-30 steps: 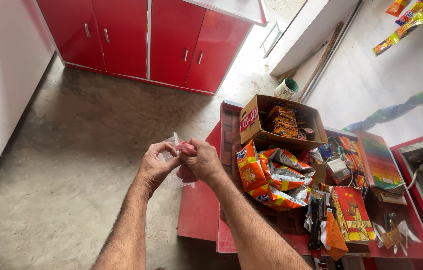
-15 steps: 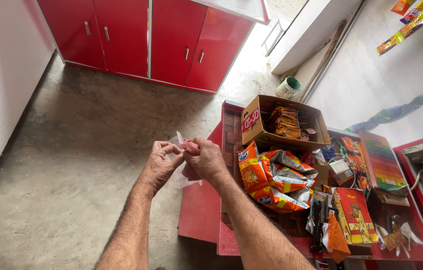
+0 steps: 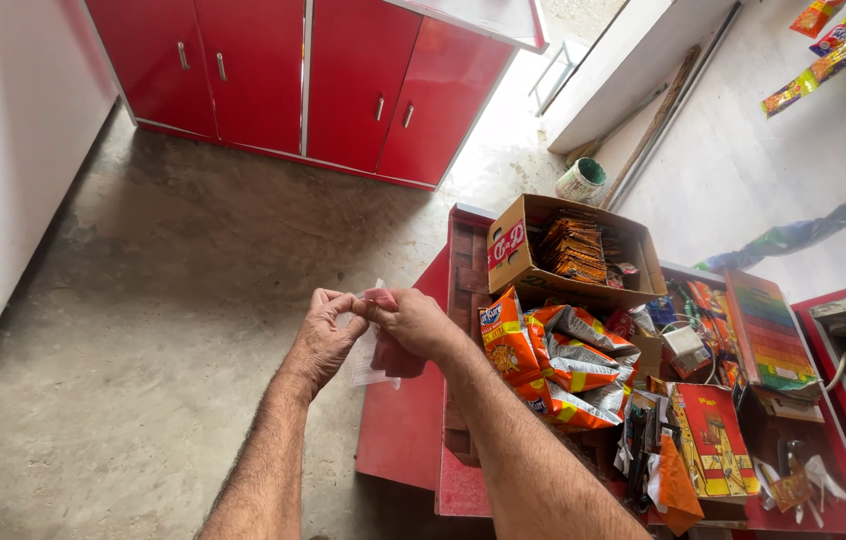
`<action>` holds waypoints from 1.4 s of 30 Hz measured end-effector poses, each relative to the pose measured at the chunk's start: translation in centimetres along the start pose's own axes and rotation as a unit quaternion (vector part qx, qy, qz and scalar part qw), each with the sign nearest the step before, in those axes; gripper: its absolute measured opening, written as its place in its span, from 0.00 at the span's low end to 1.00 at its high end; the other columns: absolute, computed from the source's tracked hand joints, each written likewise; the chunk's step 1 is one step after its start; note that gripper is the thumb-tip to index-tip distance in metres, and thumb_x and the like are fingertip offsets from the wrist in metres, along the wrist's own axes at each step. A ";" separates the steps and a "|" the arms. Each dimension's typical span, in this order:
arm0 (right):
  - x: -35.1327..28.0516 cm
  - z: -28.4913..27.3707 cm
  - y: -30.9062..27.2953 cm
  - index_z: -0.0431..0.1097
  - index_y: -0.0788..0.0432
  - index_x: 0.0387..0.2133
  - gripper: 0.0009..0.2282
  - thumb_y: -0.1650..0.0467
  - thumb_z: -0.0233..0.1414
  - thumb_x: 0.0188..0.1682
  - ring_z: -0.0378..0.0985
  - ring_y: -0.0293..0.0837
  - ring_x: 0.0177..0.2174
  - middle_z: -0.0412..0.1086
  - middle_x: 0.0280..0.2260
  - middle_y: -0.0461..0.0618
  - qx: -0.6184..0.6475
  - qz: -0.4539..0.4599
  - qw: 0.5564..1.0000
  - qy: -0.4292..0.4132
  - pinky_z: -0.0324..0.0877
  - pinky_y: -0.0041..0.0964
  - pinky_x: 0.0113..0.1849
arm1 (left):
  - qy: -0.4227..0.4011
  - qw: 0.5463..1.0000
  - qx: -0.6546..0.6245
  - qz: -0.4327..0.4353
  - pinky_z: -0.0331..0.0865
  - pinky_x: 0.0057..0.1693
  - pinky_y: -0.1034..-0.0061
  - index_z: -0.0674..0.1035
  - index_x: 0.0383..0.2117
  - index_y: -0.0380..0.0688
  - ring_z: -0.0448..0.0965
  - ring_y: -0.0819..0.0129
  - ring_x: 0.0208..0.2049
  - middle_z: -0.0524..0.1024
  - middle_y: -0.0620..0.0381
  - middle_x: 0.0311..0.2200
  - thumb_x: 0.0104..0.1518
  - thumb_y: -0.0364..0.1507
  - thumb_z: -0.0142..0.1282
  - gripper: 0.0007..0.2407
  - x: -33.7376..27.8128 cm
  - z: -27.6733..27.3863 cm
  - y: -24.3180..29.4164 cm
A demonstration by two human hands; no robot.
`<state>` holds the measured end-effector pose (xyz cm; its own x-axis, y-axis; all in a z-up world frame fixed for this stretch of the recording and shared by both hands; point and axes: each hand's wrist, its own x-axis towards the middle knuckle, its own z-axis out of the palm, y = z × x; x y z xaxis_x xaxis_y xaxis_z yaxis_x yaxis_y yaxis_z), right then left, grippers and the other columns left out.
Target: Organize snacks and various items in a clear plastic container and on the counter.
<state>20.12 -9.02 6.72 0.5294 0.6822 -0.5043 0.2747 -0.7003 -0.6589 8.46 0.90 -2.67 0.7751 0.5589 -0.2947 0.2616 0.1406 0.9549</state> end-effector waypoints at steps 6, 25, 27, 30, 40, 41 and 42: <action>3.5 -0.3 3.7 0.69 0.60 0.56 0.23 0.59 0.52 0.53 0.80 0.43 0.43 0.79 0.42 0.54 -0.005 -0.037 0.999 -0.035 0.73 0.38 0.46 | -0.010 0.999 -0.025 -0.030 0.66 0.66 0.59 0.83 0.36 0.54 0.70 0.70 0.57 0.67 0.65 0.48 0.54 0.46 0.61 0.13 -1.1 0.1 1.2; 1.9 -1.0 1.7 0.57 0.58 0.61 0.25 0.61 0.53 0.53 0.80 0.41 0.44 0.76 0.43 0.55 0.262 -0.042 0.962 0.059 0.76 0.39 0.49 | 0.014 0.970 -0.244 -0.013 0.78 0.50 0.61 0.73 0.25 0.47 0.73 0.70 0.43 0.66 0.64 0.39 0.55 0.35 0.59 0.09 -0.4 -0.9 2.8; 2.7 -0.2 2.3 0.72 0.60 0.55 0.22 0.63 0.58 0.49 0.82 0.42 0.37 0.81 0.37 0.60 0.091 -0.089 0.985 0.120 0.77 0.39 0.44 | 0.041 0.991 -0.124 0.025 0.75 0.48 0.60 0.74 0.27 0.44 0.73 0.66 0.43 0.66 0.60 0.41 0.59 0.34 0.56 0.09 -0.3 -0.2 2.5; -0.8 -0.4 -1.8 0.78 0.54 0.44 0.14 0.64 0.60 0.46 0.83 0.40 0.34 0.78 0.35 0.50 -0.021 -0.090 0.986 0.142 0.78 0.39 0.39 | 0.124 0.988 0.097 0.003 0.76 0.53 0.64 0.75 0.29 0.48 0.75 0.65 0.46 0.69 0.58 0.43 0.60 0.33 0.57 0.06 0.8 0.8 2.3; -2.3 -0.8 -3.0 0.65 0.59 0.24 0.14 0.65 0.64 0.43 0.80 0.50 0.32 0.72 0.26 0.51 -0.263 -0.273 0.920 0.103 0.74 0.48 0.35 | 0.118 0.941 0.311 0.060 0.73 0.56 0.61 0.78 0.41 0.55 0.65 0.60 0.57 0.63 0.59 0.53 0.53 0.41 0.67 0.14 -2.7 0.8 6.0; -2.1 -0.7 -2.8 0.65 0.59 0.25 0.14 0.67 0.65 0.41 0.79 0.53 0.33 0.73 0.26 0.52 -0.270 -0.328 0.896 0.129 0.74 0.51 0.36 | 0.119 0.944 0.300 0.061 0.74 0.56 0.62 0.78 0.43 0.54 0.65 0.61 0.57 0.64 0.58 0.53 0.55 0.39 0.65 0.13 -2.7 0.9 5.5; -2.0 -0.7 -2.6 0.65 0.58 0.27 0.14 0.69 0.66 0.38 0.79 0.56 0.35 0.73 0.26 0.53 -0.276 -0.382 0.869 0.155 0.73 0.53 0.37 | 0.121 0.947 0.290 0.062 0.75 0.56 0.63 0.77 0.45 0.53 0.66 0.62 0.58 0.64 0.56 0.52 0.57 0.37 0.63 0.12 -2.8 1.0 5.0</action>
<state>18.91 -8.67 9.82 0.1907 0.9626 0.1924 0.9379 -0.1208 -0.3252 8.19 -0.74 2.84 0.6845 0.7224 -0.0979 0.5035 -0.3715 0.7801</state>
